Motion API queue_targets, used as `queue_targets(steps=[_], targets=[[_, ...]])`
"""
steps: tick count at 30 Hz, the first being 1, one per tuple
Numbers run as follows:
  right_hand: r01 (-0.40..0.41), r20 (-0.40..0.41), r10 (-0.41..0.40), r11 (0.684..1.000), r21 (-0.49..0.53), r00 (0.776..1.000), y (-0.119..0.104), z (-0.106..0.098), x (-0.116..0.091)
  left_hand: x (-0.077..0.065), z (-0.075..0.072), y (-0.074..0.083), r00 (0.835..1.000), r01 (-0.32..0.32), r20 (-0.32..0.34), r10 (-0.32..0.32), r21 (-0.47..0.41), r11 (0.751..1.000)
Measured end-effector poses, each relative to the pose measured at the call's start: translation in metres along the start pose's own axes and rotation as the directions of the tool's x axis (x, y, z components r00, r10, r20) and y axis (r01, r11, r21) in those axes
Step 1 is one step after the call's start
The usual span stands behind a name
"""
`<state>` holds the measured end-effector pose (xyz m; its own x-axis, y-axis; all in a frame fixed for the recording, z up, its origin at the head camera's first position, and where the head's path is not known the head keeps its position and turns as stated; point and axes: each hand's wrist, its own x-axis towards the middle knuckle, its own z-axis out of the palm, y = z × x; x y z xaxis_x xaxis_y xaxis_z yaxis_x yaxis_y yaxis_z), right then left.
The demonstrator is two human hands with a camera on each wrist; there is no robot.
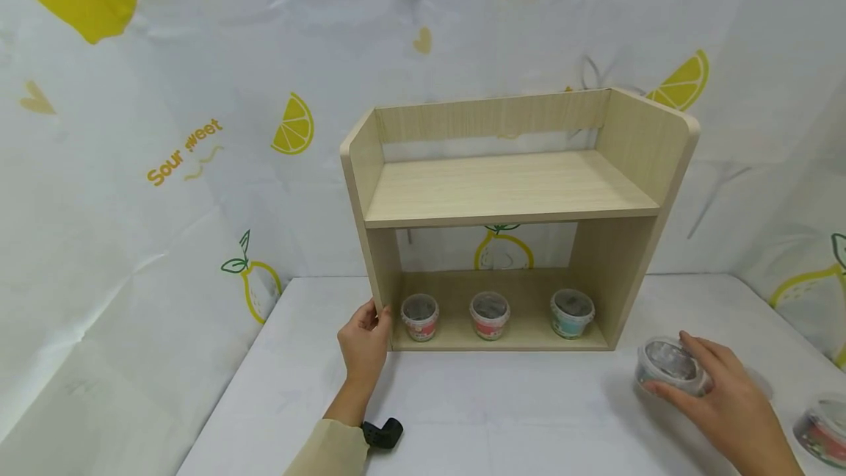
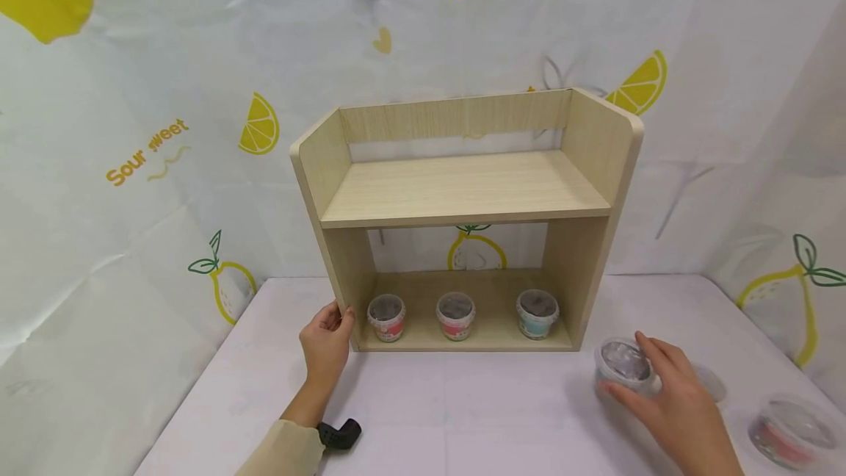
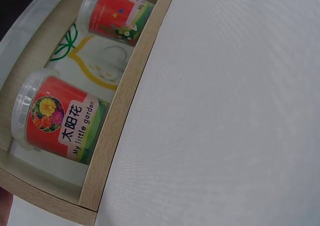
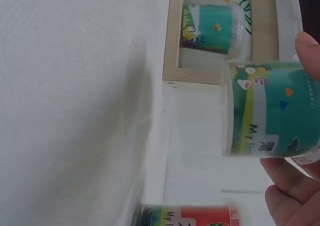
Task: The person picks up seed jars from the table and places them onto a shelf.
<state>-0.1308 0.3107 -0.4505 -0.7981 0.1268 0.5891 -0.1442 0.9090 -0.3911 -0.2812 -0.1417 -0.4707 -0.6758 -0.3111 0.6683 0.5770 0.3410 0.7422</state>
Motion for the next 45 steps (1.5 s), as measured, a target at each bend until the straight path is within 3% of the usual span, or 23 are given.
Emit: queue_targets(steps=[3,8,13,16,19,23,31,33,38,45], targets=[[-0.012,-0.009,0.012,1.0,-0.003,1.0,-0.003,-0.002,0.002,0.0,0.0,0.001,1.0,-0.003,-0.002,0.003,-0.002,1.0],[-0.054,0.002,0.054,0.995,0.086,0.999,-0.007,-0.003,0.002,0.001,0.001,0.002,1.0,0.004,-0.014,-0.004,0.007,1.0],[-0.188,0.104,0.172,0.967,0.175,0.98,-0.009,-0.002,0.001,0.001,0.003,0.001,0.999,0.012,-0.03,-0.011,0.035,0.999],[-0.293,0.195,0.25,0.925,0.242,0.948,-0.009,0.001,0.001,0.0,0.003,0.001,0.999,0.011,-0.03,-0.01,0.049,0.999],[-0.409,0.31,0.319,0.864,0.294,0.896,-0.009,0.002,0.003,0.0,0.002,0.0,1.0,0.006,-0.018,-0.005,0.037,0.999],[-0.504,0.412,0.369,0.814,0.29,0.833,-0.011,0.0,0.006,0.0,0.0,0.0,1.0,0.004,-0.006,-0.004,0.022,1.0],[-0.55,0.477,0.384,0.789,0.275,0.79,-0.011,-0.001,0.01,-0.001,0.0,-0.002,1.0,-0.003,-0.017,0.003,0.01,1.0],[-0.549,0.484,0.378,0.788,0.28,0.789,-0.011,-0.001,0.01,-0.001,0.0,-0.003,1.0,0.002,-0.024,-0.002,0.01,1.0],[-0.508,0.438,0.356,0.806,0.304,0.826,-0.011,0.001,0.007,0.0,0.001,-0.002,0.999,0.022,-0.03,-0.022,0.019,1.0],[-0.482,0.467,0.287,0.791,0.376,0.836,-0.024,0.005,0.014,-0.001,0.002,-0.001,0.999,0.036,-0.029,-0.036,-0.005,0.999]])
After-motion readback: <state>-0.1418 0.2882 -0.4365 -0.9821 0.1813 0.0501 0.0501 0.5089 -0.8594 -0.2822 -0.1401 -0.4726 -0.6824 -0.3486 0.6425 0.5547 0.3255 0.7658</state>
